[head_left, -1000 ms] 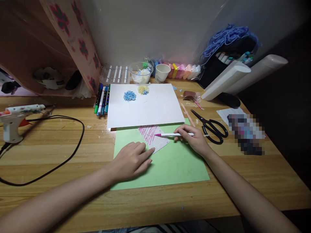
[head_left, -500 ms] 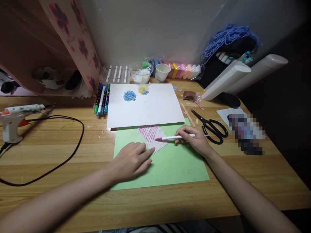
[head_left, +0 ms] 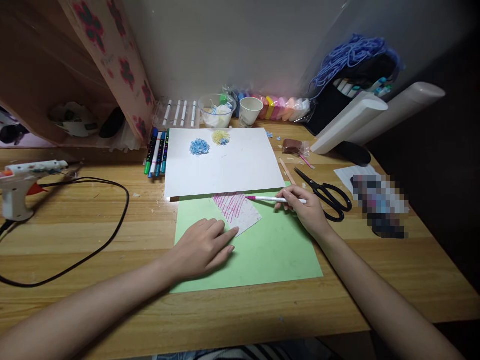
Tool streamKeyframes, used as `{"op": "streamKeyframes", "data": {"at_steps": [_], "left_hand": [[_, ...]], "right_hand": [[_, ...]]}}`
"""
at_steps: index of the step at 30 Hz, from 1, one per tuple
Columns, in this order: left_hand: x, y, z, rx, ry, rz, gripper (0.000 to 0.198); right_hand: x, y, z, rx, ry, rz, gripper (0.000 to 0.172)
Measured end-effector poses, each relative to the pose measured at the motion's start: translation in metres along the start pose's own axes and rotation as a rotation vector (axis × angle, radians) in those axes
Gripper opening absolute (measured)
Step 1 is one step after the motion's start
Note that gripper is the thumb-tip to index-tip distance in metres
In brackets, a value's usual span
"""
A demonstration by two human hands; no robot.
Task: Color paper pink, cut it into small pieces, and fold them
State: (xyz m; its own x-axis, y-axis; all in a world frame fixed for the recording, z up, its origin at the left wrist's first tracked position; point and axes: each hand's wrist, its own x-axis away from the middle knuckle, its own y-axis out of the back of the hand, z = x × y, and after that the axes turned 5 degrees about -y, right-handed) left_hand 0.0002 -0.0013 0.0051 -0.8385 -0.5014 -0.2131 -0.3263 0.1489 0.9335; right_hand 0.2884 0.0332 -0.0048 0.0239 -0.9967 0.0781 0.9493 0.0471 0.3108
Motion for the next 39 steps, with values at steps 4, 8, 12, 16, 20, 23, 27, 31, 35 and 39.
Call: {"op": "streamKeyframes", "data": {"at_steps": [4, 8, 12, 16, 20, 23, 27, 31, 35, 39], "left_hand": [[0.000, -0.002, 0.001, 0.000, -0.018, -0.019, 0.040], [0.000, -0.003, 0.002, 0.000, -0.038, -0.031, 0.039], [0.000, -0.002, 0.001, -0.009, -0.034, -0.020, 0.038], [0.000, -0.002, 0.001, -0.010, -0.034, -0.016, 0.038], [0.001, -0.001, 0.001, -0.015, -0.036, -0.011, 0.038], [0.000, -0.001, 0.000, -0.017, -0.033, -0.013, 0.038], [-0.001, -0.001, 0.000, -0.021, -0.034, -0.005, 0.037], [-0.001, 0.000, 0.000, -0.028, -0.038, -0.004, 0.037], [-0.001, 0.000, 0.000, -0.026, -0.040, -0.005, 0.037], [0.000, -0.001, 0.000, -0.019, -0.046, -0.018, 0.037]], "right_hand": [[0.007, -0.004, 0.003, -0.026, 0.013, 0.136, 0.025], [0.015, -0.010, 0.008, 0.033, 0.023, 0.291, 0.026], [0.015, -0.012, 0.009, 0.096, 0.017, 0.338, 0.027], [0.013, -0.011, 0.008, 0.063, 0.007, 0.262, 0.026], [0.013, -0.010, 0.008, 0.046, 0.012, 0.297, 0.027], [0.013, -0.010, 0.007, 0.072, 0.005, 0.357, 0.026], [0.013, -0.011, 0.006, 0.039, -0.009, 0.299, 0.027], [0.012, -0.013, 0.006, 0.047, -0.004, 0.358, 0.026], [0.012, -0.016, 0.006, 0.031, -0.003, 0.325, 0.026], [0.012, -0.017, 0.006, 0.032, 0.001, 0.337, 0.025]]}}
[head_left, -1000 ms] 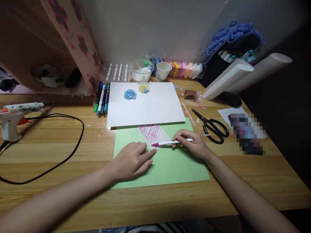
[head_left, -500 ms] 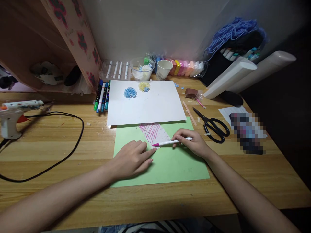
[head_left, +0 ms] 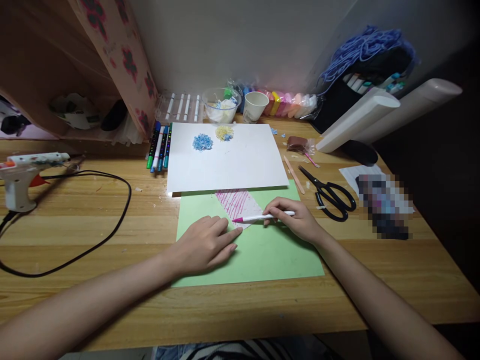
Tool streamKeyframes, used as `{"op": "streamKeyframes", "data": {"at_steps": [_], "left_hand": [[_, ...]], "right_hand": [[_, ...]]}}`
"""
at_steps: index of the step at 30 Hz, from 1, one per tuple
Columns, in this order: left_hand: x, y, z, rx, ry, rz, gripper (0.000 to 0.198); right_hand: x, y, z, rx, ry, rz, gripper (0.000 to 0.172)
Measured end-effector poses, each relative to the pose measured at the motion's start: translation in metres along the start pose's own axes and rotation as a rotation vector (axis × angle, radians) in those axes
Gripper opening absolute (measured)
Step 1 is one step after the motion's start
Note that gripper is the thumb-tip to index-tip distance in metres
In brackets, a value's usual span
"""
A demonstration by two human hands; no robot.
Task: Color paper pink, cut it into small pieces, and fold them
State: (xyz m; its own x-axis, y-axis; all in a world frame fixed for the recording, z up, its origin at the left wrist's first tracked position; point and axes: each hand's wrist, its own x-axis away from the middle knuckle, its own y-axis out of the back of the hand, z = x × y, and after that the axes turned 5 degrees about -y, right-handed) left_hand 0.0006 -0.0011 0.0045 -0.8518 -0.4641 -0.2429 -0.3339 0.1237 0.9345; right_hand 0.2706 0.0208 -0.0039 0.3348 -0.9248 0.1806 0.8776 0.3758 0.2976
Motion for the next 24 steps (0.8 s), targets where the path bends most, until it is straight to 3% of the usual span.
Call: {"op": "streamKeyframes", "data": {"at_steps": [8, 13, 19, 24], "left_hand": [[-0.0014, 0.0008, 0.0003, 0.009, 0.004, 0.004, 0.037], [0.0001, 0.0020, 0.0021, -0.008, 0.031, -0.020, 0.038], [0.0007, 0.0022, 0.0020, -0.047, 0.015, -0.085, 0.038], [-0.0011, 0.0022, -0.0002, -0.035, -0.039, -0.030, 0.036]], "right_hand": [[-0.0007, -0.0013, 0.0019, 0.007, 0.010, -0.026, 0.025], [-0.0009, 0.0049, 0.0008, -0.059, 0.024, -0.190, 0.025], [0.0024, 0.0074, 0.0005, -0.041, 0.014, -0.063, 0.029], [0.0035, 0.0051, 0.0007, 0.046, 0.011, 0.030, 0.028]]}}
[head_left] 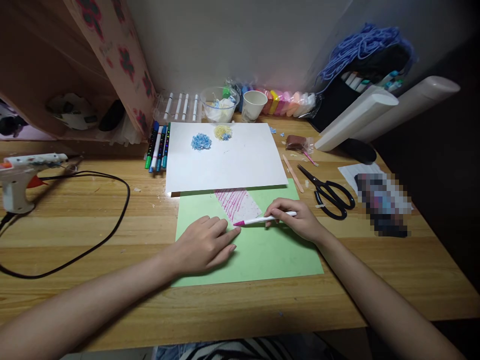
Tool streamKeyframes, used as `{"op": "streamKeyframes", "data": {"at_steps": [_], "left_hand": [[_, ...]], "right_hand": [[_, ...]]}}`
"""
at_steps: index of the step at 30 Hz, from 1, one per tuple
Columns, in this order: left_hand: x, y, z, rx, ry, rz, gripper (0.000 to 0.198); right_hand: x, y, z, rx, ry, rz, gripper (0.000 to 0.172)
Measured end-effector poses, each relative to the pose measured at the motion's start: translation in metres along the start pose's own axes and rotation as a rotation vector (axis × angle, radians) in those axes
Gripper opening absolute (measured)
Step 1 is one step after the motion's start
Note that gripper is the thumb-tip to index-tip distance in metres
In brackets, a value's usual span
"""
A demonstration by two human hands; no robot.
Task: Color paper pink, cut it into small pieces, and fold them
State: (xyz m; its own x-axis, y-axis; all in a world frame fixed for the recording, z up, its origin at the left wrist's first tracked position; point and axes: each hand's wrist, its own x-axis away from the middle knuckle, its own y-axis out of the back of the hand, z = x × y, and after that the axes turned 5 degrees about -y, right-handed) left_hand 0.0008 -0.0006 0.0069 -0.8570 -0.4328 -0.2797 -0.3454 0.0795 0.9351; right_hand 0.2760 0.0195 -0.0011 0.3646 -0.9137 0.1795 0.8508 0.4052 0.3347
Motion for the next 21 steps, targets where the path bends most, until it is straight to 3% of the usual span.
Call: {"op": "streamKeyframes", "data": {"at_steps": [12, 14, 19, 21], "left_hand": [[0.000, -0.001, 0.000, 0.004, 0.014, 0.024, 0.037], [0.000, -0.001, 0.000, 0.004, 0.013, 0.024, 0.037], [-0.001, -0.001, 0.001, -0.003, 0.014, 0.027, 0.037], [-0.001, -0.001, 0.001, -0.005, 0.015, 0.025, 0.037]], "right_hand": [[-0.005, 0.015, -0.005, 0.000, -0.009, -0.336, 0.028], [-0.003, 0.015, -0.004, -0.009, -0.004, -0.310, 0.028], [0.002, 0.009, -0.001, 0.018, -0.008, -0.016, 0.030], [0.002, 0.007, 0.000, 0.025, -0.018, 0.016, 0.030]]}}
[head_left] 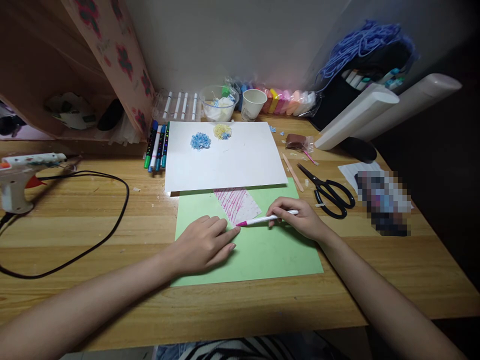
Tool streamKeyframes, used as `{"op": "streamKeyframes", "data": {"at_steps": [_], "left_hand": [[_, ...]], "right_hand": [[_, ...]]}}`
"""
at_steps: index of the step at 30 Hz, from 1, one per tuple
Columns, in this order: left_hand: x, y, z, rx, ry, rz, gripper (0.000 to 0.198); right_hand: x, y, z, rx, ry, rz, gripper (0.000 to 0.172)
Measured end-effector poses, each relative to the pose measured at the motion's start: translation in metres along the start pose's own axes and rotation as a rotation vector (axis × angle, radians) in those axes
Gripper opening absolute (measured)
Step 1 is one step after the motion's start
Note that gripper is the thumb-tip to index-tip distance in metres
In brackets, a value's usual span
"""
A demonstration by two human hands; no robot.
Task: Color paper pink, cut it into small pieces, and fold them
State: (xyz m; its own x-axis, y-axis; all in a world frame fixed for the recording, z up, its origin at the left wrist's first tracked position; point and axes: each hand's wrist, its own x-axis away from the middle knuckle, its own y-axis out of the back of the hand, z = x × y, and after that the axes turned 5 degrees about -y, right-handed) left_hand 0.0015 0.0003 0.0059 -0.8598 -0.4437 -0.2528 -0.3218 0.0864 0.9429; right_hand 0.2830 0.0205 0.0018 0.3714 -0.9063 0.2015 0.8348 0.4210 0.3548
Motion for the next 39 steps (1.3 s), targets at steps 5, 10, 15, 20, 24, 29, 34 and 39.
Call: {"op": "streamKeyframes", "data": {"at_steps": [5, 10, 15, 20, 24, 29, 34, 39], "left_hand": [[0.001, 0.000, 0.000, 0.004, 0.002, 0.011, 0.036], [0.002, -0.001, 0.000, 0.011, 0.001, 0.012, 0.036], [0.001, -0.001, 0.000, 0.010, 0.000, -0.002, 0.037], [0.001, -0.001, -0.001, 0.010, 0.000, -0.004, 0.037], [0.001, -0.001, 0.000, 0.005, -0.005, -0.012, 0.038], [0.001, 0.000, 0.000, 0.001, -0.001, -0.003, 0.038], [0.001, -0.001, 0.000, 0.009, -0.003, 0.003, 0.037], [0.003, -0.001, -0.001, 0.010, -0.001, -0.005, 0.037]], "right_hand": [[-0.005, 0.005, -0.003, -0.054, -0.025, -0.149, 0.026], [-0.010, 0.014, -0.008, -0.069, -0.028, -0.317, 0.026], [-0.007, 0.012, -0.008, -0.097, -0.025, -0.284, 0.026], [-0.007, 0.006, -0.007, -0.088, -0.025, -0.188, 0.025], [-0.009, 0.008, -0.008, -0.094, -0.019, -0.315, 0.025], [-0.010, 0.008, -0.008, -0.101, -0.017, -0.282, 0.025], [-0.011, 0.006, -0.009, -0.085, -0.011, -0.342, 0.024], [-0.011, 0.007, -0.010, -0.088, -0.009, -0.317, 0.024]]}}
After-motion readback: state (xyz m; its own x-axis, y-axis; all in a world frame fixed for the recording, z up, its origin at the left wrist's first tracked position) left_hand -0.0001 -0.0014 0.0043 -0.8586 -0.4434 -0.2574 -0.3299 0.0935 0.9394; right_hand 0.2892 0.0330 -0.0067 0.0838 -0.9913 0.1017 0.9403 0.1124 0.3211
